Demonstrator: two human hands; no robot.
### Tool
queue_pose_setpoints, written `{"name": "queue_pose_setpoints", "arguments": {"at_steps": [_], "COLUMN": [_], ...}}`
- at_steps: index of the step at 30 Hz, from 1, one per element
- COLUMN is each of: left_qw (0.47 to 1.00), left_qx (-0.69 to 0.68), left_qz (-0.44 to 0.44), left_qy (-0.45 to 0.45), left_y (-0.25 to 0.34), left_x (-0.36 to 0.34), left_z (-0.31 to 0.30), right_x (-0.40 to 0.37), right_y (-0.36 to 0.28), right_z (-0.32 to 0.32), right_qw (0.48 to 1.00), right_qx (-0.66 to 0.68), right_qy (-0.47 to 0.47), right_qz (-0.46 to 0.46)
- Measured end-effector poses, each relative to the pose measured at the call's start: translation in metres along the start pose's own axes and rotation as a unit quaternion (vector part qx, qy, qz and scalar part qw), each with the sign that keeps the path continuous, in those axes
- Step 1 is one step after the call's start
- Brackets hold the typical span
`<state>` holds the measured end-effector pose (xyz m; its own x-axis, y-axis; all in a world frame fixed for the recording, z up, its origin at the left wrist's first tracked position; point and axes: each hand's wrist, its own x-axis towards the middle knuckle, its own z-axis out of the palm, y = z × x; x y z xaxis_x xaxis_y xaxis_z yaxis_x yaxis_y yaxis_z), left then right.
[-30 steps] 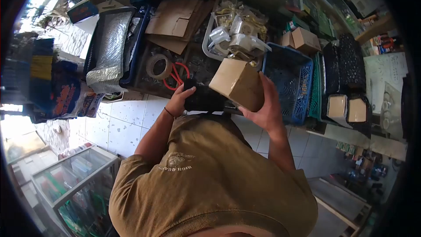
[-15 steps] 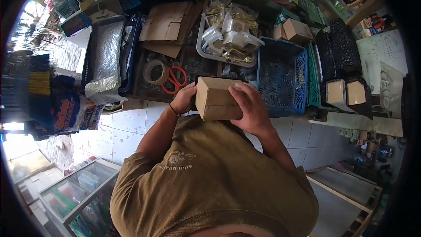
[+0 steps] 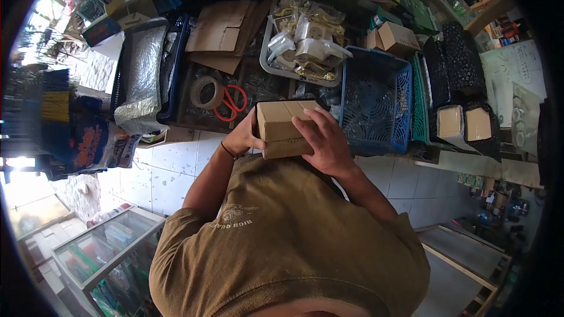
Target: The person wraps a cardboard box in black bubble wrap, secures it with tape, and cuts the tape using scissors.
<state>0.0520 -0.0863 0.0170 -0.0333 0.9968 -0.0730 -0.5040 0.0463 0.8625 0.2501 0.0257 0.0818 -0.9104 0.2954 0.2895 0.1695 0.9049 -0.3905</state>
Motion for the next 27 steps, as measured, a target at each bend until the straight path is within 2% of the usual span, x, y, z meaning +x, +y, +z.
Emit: {"name": "queue_pose_setpoints", "arguments": {"at_steps": [2,9,18,21,23,24,25,27], "left_qw": [0.999,0.996,0.986,0.987,0.988,0.990,0.990,0.994], "left_qx": [0.011,0.022,0.143,0.130,0.123,0.112,0.114,0.094], "left_qz": [-0.008,-0.014,-0.027,-0.028,-0.025,-0.021,-0.023,-0.028], "left_qy": [0.047,0.088,0.076,0.089,0.086,0.085,0.084,0.049], "left_y": [-0.006,0.000,0.012,0.000,-0.004,-0.005,-0.002,0.006], "left_x": [0.001,0.006,0.009,0.008,0.005,0.005,0.006,0.010], "left_z": [-0.002,0.005,0.018,0.006,0.000,-0.002,0.001,0.008], "right_x": [0.003,0.003,-0.007,-0.011,-0.017,-0.021,-0.022,-0.025], "right_y": [0.004,0.006,0.018,0.028,0.037,0.045,0.051,0.061], "right_z": [0.003,-0.005,-0.004,-0.008,-0.005,-0.001,0.001,0.007], "right_qw": [1.000,0.999,0.999,0.992,0.964,0.944,0.943,0.830], "right_qx": [0.003,0.026,0.040,0.118,0.190,0.260,0.261,0.493], "right_qy": [0.003,0.003,0.017,0.034,0.170,0.164,0.166,0.121], "right_qz": [-0.008,0.027,0.013,0.009,0.072,0.121,0.121,0.231]}}
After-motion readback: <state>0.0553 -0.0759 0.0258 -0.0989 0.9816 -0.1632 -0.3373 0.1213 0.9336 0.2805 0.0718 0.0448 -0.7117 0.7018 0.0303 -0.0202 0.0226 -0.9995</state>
